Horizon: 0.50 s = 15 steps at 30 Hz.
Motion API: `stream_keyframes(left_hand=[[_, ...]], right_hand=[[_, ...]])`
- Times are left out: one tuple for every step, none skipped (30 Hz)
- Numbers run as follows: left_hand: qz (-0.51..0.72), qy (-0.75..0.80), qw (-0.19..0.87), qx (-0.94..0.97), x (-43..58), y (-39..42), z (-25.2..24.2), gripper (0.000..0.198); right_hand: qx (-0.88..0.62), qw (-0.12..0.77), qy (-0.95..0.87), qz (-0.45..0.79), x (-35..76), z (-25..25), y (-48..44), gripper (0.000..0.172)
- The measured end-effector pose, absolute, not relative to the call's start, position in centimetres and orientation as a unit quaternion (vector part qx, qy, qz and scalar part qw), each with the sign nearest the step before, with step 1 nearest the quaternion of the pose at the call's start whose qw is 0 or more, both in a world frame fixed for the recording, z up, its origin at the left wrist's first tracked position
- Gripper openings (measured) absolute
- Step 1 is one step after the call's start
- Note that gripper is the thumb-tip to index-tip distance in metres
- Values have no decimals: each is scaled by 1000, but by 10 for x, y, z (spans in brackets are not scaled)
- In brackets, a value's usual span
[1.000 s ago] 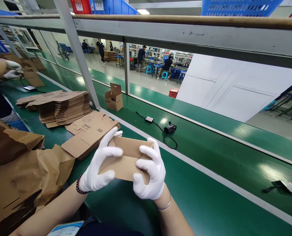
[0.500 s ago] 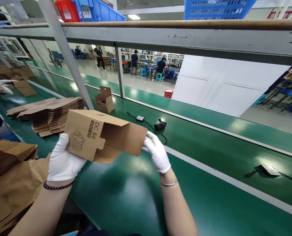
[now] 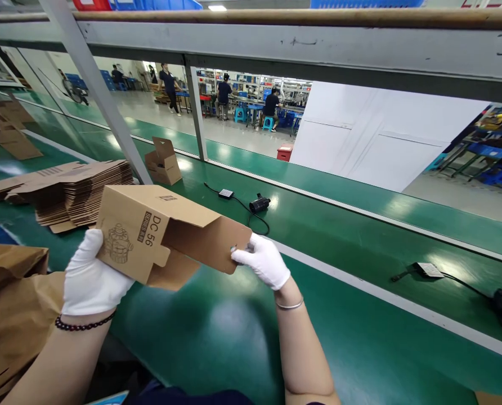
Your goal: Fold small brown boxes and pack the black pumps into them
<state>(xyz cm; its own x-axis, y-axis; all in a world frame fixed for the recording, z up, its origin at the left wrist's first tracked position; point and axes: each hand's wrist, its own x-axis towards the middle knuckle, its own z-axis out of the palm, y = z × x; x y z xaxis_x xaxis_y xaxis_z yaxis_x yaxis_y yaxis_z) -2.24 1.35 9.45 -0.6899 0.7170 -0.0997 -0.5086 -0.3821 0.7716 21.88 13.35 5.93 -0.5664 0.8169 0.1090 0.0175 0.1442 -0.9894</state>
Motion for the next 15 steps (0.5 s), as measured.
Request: stream_keyframes(left_hand=[[820,411,380,118,-24,14,95,34],[820,409,386,106,-25,14,94,34],[820,406,392,89,-26,15,93,33],[821,402,399,66,-27,15,92,33],[821,396,409,40,-27,16,90,33],[820,388,421,15,-28,16,88,34],[816,376,440,-3,-28,17,86,35],[812,359,459,-12,-28,17,84,37],[811,340,476,-13,-28,17,82,39],[811,321,490,-8,-27,18,80,41],[811,303,500,1,-26,19,77,43],[812,287,508,13,-24,20,75,45],[811,275,515,24,-22,21,71,47],[811,268,518,33,-18,23,67,50],[813,267,515,40,-14,26,61,54]], right_hand=[[-316,321,-675,584,225,62,136,35],[-335,317,-675,575,232,64,140,33],[-368,335,-672,548,240,65,146,33],[-412,369,-666,500,247,64,153,34],[-466,405,-659,431,256,63,161,37],[-525,429,-649,343,264,61,169,43],[-585,434,-638,250,273,58,177,50],[-636,419,-627,165,280,56,184,58],[-670,393,-621,104,286,55,190,66],[-687,369,-621,74,291,54,192,73],[-683,356,-634,76,293,55,192,77],[-656,352,-660,104,293,56,189,81],[-604,347,-701,152,290,59,183,83],[-528,335,-752,209,285,62,173,86],[-433,315,-801,269,278,65,162,92]])
